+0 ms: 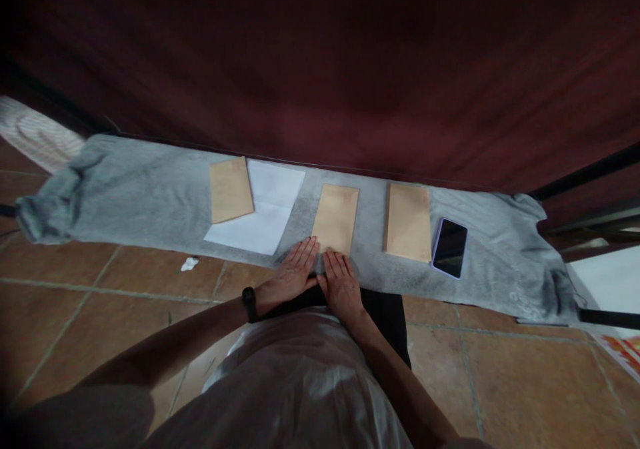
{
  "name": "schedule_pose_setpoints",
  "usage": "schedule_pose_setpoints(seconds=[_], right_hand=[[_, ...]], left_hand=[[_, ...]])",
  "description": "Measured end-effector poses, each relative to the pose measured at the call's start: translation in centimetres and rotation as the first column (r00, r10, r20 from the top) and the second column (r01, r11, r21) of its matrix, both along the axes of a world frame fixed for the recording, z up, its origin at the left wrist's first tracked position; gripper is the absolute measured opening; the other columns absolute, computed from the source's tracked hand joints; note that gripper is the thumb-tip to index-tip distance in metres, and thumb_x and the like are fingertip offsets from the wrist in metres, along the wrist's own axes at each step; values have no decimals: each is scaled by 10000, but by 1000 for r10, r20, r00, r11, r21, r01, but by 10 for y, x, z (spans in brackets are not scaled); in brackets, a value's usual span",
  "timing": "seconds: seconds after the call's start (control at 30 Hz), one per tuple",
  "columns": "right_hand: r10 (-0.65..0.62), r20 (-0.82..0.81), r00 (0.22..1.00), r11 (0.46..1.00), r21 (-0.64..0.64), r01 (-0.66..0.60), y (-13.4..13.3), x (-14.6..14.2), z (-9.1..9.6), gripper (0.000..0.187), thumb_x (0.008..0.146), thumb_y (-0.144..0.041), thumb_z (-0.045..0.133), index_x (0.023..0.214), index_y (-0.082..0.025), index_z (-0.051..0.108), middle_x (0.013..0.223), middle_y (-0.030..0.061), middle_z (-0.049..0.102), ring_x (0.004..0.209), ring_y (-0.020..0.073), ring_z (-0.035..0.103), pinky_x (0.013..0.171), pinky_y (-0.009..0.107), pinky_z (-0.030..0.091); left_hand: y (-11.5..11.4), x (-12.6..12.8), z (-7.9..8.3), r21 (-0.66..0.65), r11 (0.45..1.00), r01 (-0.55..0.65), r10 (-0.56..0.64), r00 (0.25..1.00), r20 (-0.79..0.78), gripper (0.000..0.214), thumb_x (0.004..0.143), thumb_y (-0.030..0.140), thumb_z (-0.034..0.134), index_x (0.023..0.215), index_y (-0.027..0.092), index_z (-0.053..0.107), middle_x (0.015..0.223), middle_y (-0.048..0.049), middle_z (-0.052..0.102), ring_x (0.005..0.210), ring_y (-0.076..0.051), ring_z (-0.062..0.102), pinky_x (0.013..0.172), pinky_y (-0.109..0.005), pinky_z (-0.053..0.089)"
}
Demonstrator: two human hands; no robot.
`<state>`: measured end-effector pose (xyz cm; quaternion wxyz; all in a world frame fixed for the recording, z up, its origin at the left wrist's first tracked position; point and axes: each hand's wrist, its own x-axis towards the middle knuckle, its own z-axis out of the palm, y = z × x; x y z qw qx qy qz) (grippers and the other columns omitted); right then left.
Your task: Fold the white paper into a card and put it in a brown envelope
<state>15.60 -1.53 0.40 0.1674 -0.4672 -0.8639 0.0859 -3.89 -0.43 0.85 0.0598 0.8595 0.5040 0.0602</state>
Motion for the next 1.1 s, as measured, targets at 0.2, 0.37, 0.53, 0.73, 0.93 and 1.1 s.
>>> schedule_pose_setpoints(seconds=[0.2, 0.37, 0.53, 0.73, 0.93, 1.1], right_hand=[[-121, 49, 991, 992, 34, 120, -3, 9, -4, 543, 1055, -325, 431, 1544, -90, 405, 1567, 162, 470, 1464, 273, 418, 1236, 489, 291], [-200, 36, 979, 978, 72, 197, -6, 17, -5, 540, 1048, -299, 437, 1551, -105, 398, 1537, 162, 509, 1445, 266, 448, 1222, 480, 309], [-235, 4, 972, 965, 119, 233, -7, 11, -4, 510, 1047, -289, 449, 1523, -106, 444, 1509, 165, 541, 1415, 270, 485, 1217, 487, 319], [-266, -24, 964, 951, 154, 266, -4, 3, -2, 469, 1039, -276, 459, 1473, -108, 517, 1467, 169, 583, 1385, 287, 515, 1219, 509, 316], [-278, -8, 961, 949, 156, 276, -6, 2, -1, 464, 1036, -265, 458, 1456, -82, 531, 1469, 175, 579, 1382, 294, 517, 1223, 512, 318], [-239, -27, 971, 961, 135, 240, -4, -7, 2, 523, 1023, -209, 434, 1536, -110, 430, 1528, 154, 523, 1426, 264, 471, 1239, 506, 304]], left_hand=[[1, -6, -5, 74, 997, 23, -24, 1000, 3, 822, 980, 532, 525, 1577, 36, 253, 1651, -252, 263, 1564, -320, 179, 1263, -498, 235], [-4, -9, -6, 114, 992, -49, 46, 999, 27, 775, 995, 546, 482, 1557, 42, 308, 1616, -253, 347, 1544, -330, 256, 1237, -510, 296], [3, -3, -5, 73, 978, -195, 181, 969, 168, 532, 1044, 409, 395, 1451, 77, 476, 1493, -209, 538, 1431, -305, 468, 1167, -497, 414], [20, 11, -1, 27, 947, -320, 293, 896, 333, 416, 997, 217, 431, 1383, 106, 541, 1297, -163, 668, 1201, -273, 621, 1062, -455, 511], [11, 19, 1, 73, 949, -307, 273, 916, 294, 435, 1009, 219, 413, 1421, 136, 525, 1336, -171, 615, 1234, -299, 576, 1043, -503, 498], [16, 17, 6, 84, 949, -304, 265, 912, 313, 438, 1012, 202, 366, 1400, 168, 566, 1261, -166, 642, 1210, -291, 598, 1011, -496, 520]])
